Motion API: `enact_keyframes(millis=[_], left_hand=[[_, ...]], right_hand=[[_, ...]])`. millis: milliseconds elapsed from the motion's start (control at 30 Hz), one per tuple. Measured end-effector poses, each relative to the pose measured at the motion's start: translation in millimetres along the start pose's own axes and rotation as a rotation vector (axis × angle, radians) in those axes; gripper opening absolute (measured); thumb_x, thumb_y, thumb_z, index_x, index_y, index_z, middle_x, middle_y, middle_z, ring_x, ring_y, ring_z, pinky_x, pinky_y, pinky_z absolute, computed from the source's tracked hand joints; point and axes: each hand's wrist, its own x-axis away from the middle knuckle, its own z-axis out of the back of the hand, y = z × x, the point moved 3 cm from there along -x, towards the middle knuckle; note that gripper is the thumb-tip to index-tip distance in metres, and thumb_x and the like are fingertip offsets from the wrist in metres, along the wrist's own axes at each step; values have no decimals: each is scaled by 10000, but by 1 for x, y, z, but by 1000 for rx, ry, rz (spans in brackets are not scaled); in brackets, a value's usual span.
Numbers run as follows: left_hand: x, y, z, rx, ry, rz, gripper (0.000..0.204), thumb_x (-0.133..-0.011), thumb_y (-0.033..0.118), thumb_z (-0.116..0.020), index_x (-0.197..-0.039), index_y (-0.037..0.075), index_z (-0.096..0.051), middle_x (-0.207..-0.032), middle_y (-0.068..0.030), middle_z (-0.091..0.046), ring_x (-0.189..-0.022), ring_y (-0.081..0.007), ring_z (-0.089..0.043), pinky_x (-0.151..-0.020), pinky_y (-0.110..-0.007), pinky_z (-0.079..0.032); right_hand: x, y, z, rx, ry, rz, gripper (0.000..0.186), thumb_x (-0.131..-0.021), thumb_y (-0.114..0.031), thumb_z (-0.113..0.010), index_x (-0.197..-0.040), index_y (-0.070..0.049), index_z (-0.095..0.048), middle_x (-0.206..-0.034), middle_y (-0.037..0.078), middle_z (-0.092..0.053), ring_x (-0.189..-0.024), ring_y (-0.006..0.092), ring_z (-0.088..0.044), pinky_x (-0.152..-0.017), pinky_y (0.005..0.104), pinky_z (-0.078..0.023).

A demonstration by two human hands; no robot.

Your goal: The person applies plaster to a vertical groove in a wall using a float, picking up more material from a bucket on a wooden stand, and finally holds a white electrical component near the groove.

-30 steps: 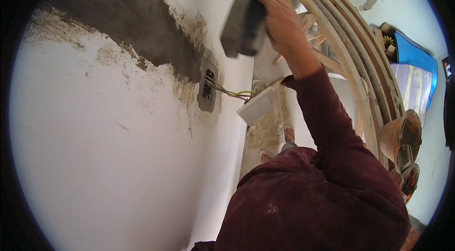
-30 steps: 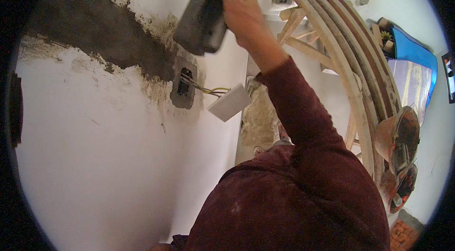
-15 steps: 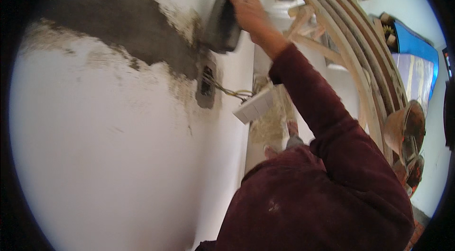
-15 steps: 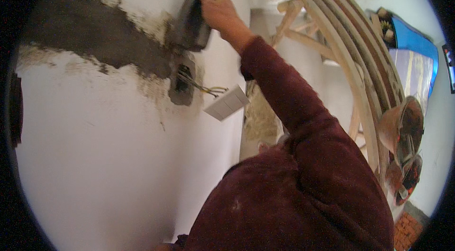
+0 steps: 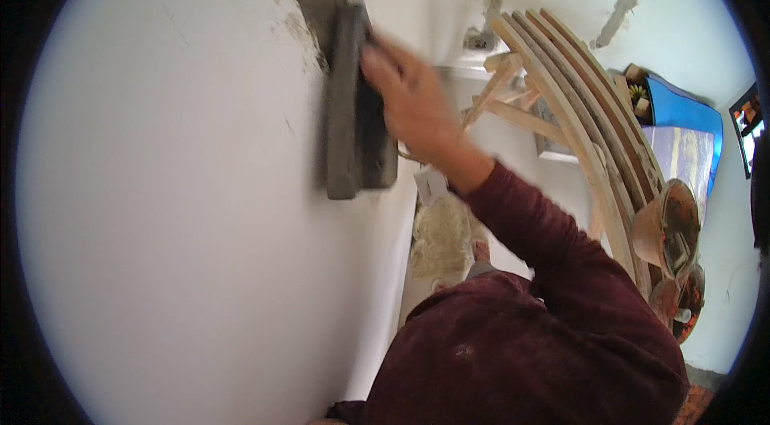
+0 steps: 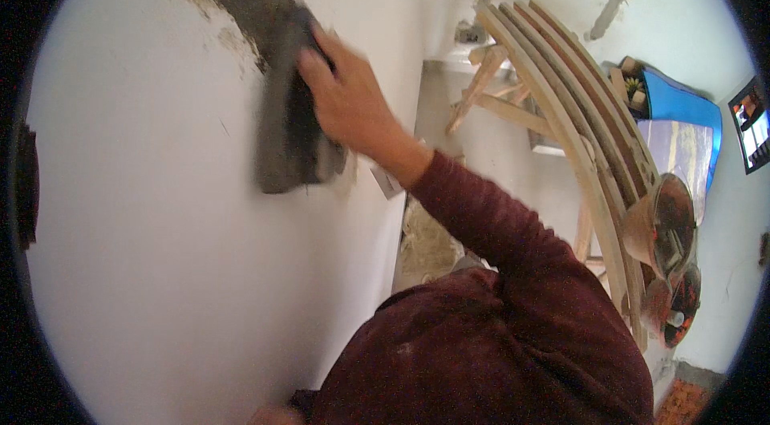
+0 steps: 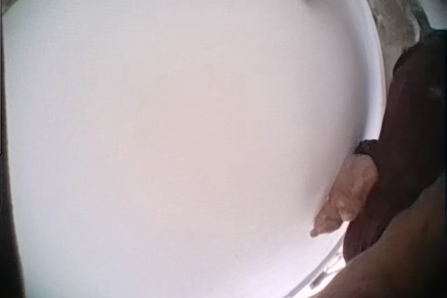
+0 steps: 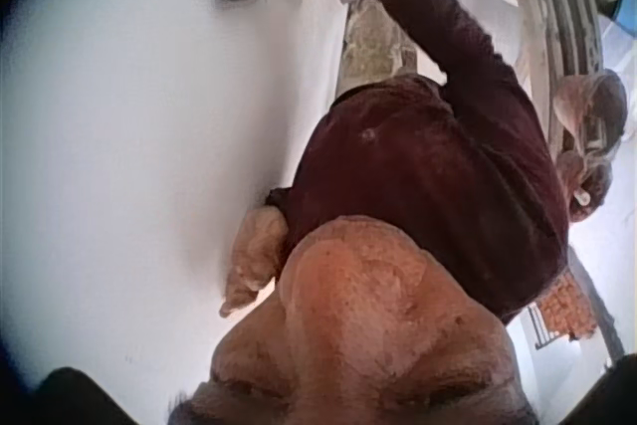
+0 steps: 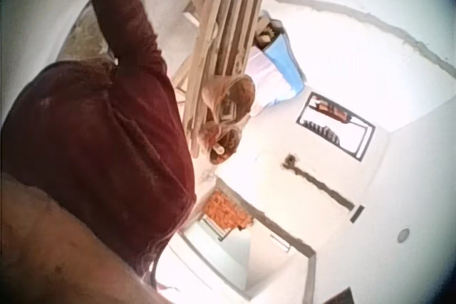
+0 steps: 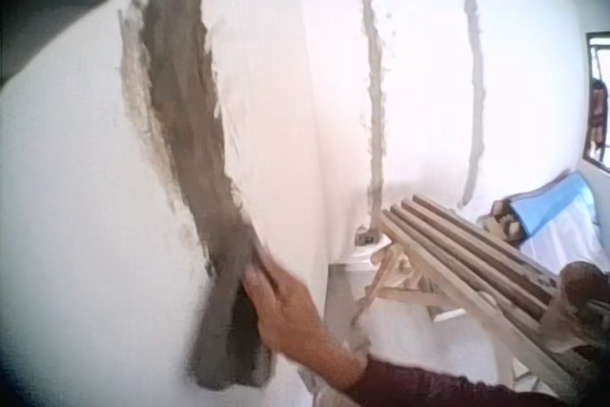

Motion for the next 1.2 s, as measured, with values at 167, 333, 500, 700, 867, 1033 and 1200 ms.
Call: enact_keyframes(millis=[167,333,500,700,867,1033,1200], left_hand=[[-3,0,11,10,-10,1,363,-998,427,-430,-1243,199,-571,-1562,-138,-288,-1490,-326,-194,-1209,-560,-72],[-5,1,12,21,-19,25,367,-997,434,-433,-1249,203,-567,-1581,-143,-269,-1495,-324,-186,-1211,-556,-70],[-18,5,26,-7,-120,-8,372,-995,440,-435,-1255,206,-564,-1601,-147,-249,-1500,-321,-178,-1213,-553,-67],[-32,7,12,-105,-127,-195,338,-1011,356,-405,-1199,155,-600,-1355,-66,-506,-1419,-345,-323,-1183,-597,-119],[-35,14,-3,-414,-145,-382,184,-1015,245,-495,-1138,141,-584,-1069,-94,-692,-1245,-353,-525,-1083,-566,-344],[-32,15,-11,-565,-223,-381,233,-1034,267,-434,-1180,124,-544,-1167,-132,-634,-1293,-367,-448,-1077,-580,-323],[-12,36,-20,-612,-233,138,485,-1013,420,-390,-1291,52,-540,-1349,-186,-478,-1408,-326,-271,-1131,-559,-240]], right_hand=[[-78,-42,51,140,340,419,379,-1009,-248,-466,-1291,-3,-527,-1021,153,-644,-976,271,-613,-860,401,-493],[38,50,6,-165,65,-603,417,-1002,-267,-463,-1245,49,-586,-1183,185,-640,-1104,250,-582,-986,381,-432],[-36,6,21,-73,-75,-69,364,-991,-216,-493,-1239,30,-594,-1098,193,-642,-1019,260,-610,-933,383,-464],[-102,-63,101,247,157,510,577,-1025,-243,-518,-1486,50,-330,-829,57,-526,-717,117,-453,-634,283,-416],[-44,55,94,363,-153,813,607,-782,-129,-751,-1361,-171,-575,-862,87,-608,-711,250,-602,-639,382,-528],[-9,112,66,355,-493,1106,626,-776,-112,-744,-1333,-366,-611,-775,-11,-443,-681,156,-527,-619,303,-489],[-21,107,28,268,-543,1307,652,-817,-111,-626,-1407,-378,-546,-779,-25,-368,-673,143,-442,-579,264,-451]])
